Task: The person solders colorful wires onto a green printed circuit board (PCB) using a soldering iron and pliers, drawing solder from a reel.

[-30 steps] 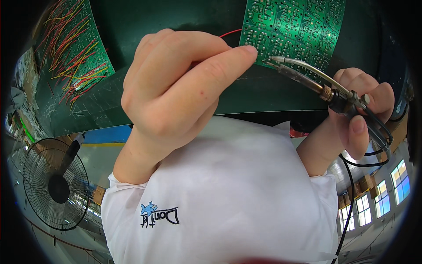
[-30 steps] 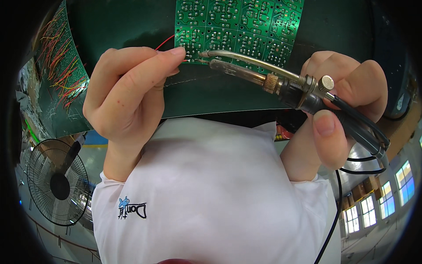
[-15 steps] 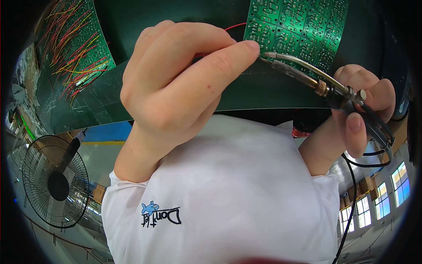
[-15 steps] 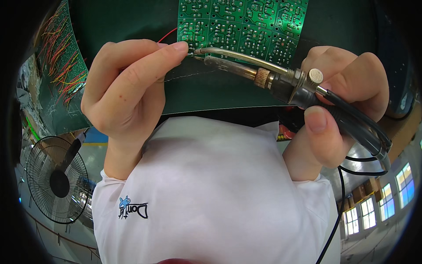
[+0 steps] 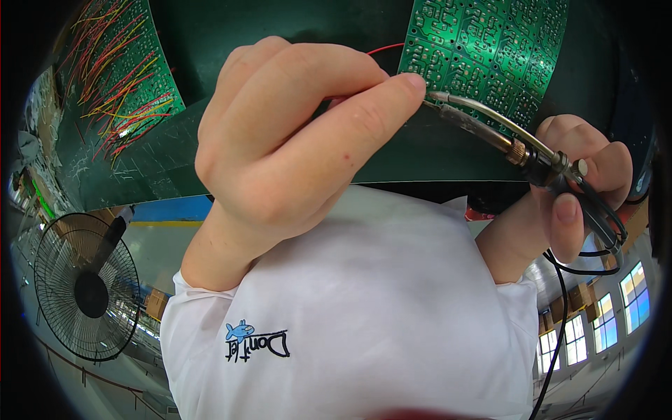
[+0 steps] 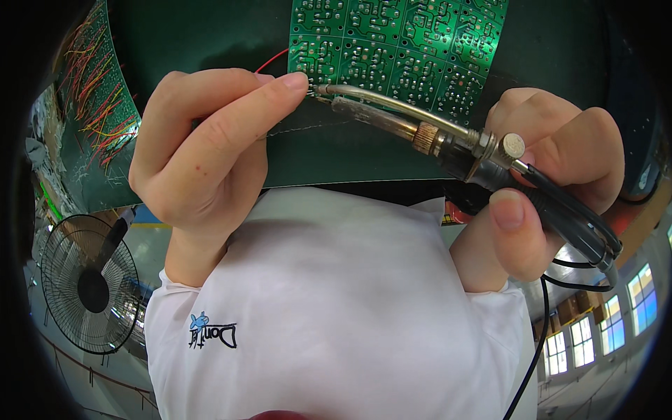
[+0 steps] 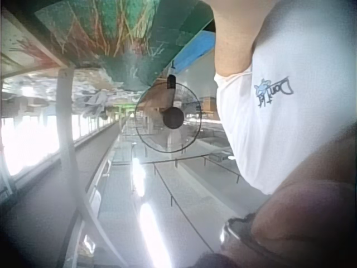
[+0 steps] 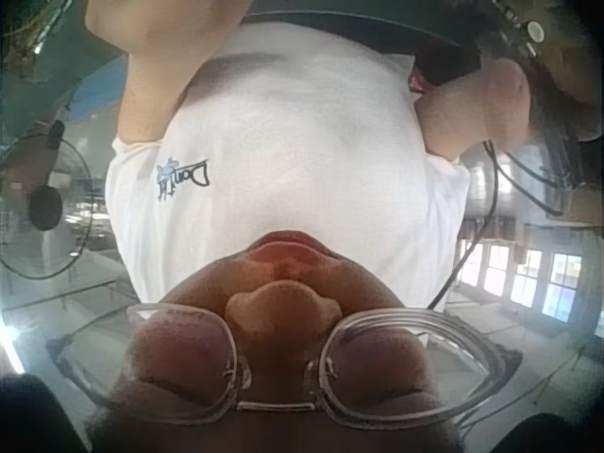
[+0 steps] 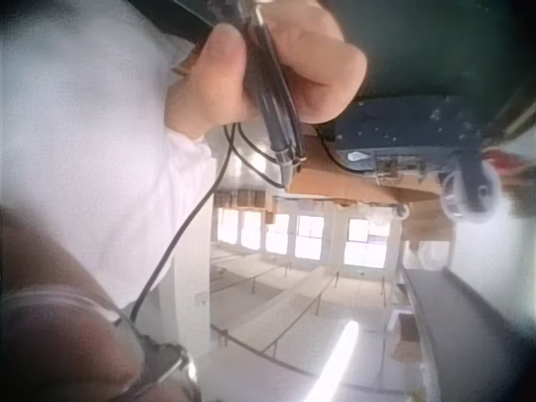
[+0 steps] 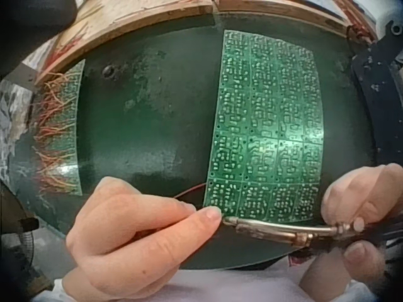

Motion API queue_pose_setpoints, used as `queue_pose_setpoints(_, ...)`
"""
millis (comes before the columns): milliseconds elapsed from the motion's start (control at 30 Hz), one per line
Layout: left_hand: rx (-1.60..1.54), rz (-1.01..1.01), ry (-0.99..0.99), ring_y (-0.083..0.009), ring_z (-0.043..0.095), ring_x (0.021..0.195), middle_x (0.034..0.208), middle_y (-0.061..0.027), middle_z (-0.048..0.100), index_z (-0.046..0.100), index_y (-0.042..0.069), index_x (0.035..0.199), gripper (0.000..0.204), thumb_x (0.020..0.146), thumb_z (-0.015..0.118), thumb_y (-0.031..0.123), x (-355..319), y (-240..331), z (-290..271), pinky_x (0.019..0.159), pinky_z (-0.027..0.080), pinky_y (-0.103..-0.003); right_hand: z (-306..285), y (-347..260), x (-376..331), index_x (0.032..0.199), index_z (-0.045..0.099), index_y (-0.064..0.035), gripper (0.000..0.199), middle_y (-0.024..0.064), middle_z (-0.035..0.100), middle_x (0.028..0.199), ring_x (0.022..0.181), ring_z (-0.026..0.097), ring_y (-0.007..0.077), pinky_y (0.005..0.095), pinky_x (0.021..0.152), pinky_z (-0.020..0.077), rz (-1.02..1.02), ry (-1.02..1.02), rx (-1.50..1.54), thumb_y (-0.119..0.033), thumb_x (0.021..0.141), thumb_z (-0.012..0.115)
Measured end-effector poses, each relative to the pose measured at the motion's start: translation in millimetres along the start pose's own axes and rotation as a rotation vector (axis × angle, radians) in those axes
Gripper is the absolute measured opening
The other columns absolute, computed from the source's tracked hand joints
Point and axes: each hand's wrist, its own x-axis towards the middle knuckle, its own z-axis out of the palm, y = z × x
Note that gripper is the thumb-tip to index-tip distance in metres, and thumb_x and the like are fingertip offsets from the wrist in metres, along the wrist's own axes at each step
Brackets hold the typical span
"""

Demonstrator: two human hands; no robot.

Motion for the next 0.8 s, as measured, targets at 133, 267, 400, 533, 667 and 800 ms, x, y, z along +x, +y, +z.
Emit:
queue_pose_setpoints(133, -0.003, -0.001, 0.007, -0.0140, 0.054, 0.063, 0.081, -0.0065, 0.065, 0.079, 0.004, 0.092, 0.036, 0.061, 0.071, -0.012, -0.6, -0.4, 0.4, 0.050, 0.041, -0.022, 0.7, 1.7, -0.2, 0.088, 0.045, -0.0089, 0.027, 0.0070, 0.052, 0.071, 0.055, 0.043, 0.0112, 0.0257, 0.050, 0.0319, -0.013, 0.003, 0.020, -0.016, 0.077, 0.068)
queue_pose_setpoints(267, -0.010, -0.006, 0.008, -0.0139, 0.053, 0.062, 0.081, -0.0063, 0.065, 0.079, 0.004, 0.092, 0.037, 0.060, 0.070, -0.013, -0.4, 0.0, 0.6, 0.049, 0.041, -0.022, -0.9, 0.8, 0.3, 0.088, 0.044, -0.0088, 0.028, 0.0071, 0.053, 0.071, 0.055, 0.044, 0.0112, 0.0255, 0.050, 0.0324, -0.003, -0.016, 0.017, -0.017, 0.077, 0.069)
queue_pose_setpoints(400, -0.001, -0.003, 0.012, -0.0137, 0.053, 0.062, 0.081, -0.0059, 0.065, 0.079, 0.004, 0.092, 0.036, 0.060, 0.071, -0.012, -0.4, 0.2, 1.2, 0.049, 0.040, -0.023, -0.4, 1.0, -0.3, 0.088, 0.044, -0.0086, 0.028, 0.0070, 0.053, 0.070, 0.055, 0.044, 0.0114, 0.0257, 0.050, 0.0328, -0.002, -0.008, 0.017, -0.016, 0.077, 0.069)
queue_pose_setpoints(533, -0.009, -0.014, 0.016, -0.0138, 0.053, 0.062, 0.081, -0.0057, 0.065, 0.079, 0.004, 0.091, 0.036, 0.060, 0.071, -0.012, -0.9, 0.6, 1.7, 0.049, 0.039, -0.023, -1.5, 0.7, -0.1, 0.088, 0.044, -0.0094, 0.027, 0.0071, 0.053, 0.071, 0.056, 0.045, 0.0117, 0.0260, 0.050, 0.0331, -0.008, -0.006, 0.017, -0.017, 0.077, 0.068)
queue_pose_setpoints(667, -0.004, -0.001, 0.019, -0.0139, 0.053, 0.062, 0.081, -0.0056, 0.065, 0.079, 0.004, 0.091, 0.036, 0.060, 0.071, -0.012, -1.0, 0.0, 1.9, 0.049, 0.039, -0.023, -3.1, 1.2, 0.4, 0.088, 0.044, -0.0100, 0.027, 0.0071, 0.053, 0.071, 0.056, 0.045, 0.0117, 0.0263, 0.051, 0.0331, -0.007, -0.007, 0.032, -0.017, 0.077, 0.067)
queue_pose_setpoints(800, -0.004, -0.009, 0.016, -0.0137, 0.052, 0.062, 0.081, -0.0055, 0.065, 0.079, 0.004, 0.091, 0.036, 0.060, 0.071, -0.012, -0.5, 0.5, 1.5, 0.049, 0.039, -0.023, -6.1, 0.1, 1.6, 0.088, 0.043, -0.0103, 0.027, 0.0073, 0.052, 0.070, 0.055, 0.045, 0.0121, 0.0273, 0.051, 0.0328, 0.006, -0.031, 0.058, -0.017, 0.077, 0.067)
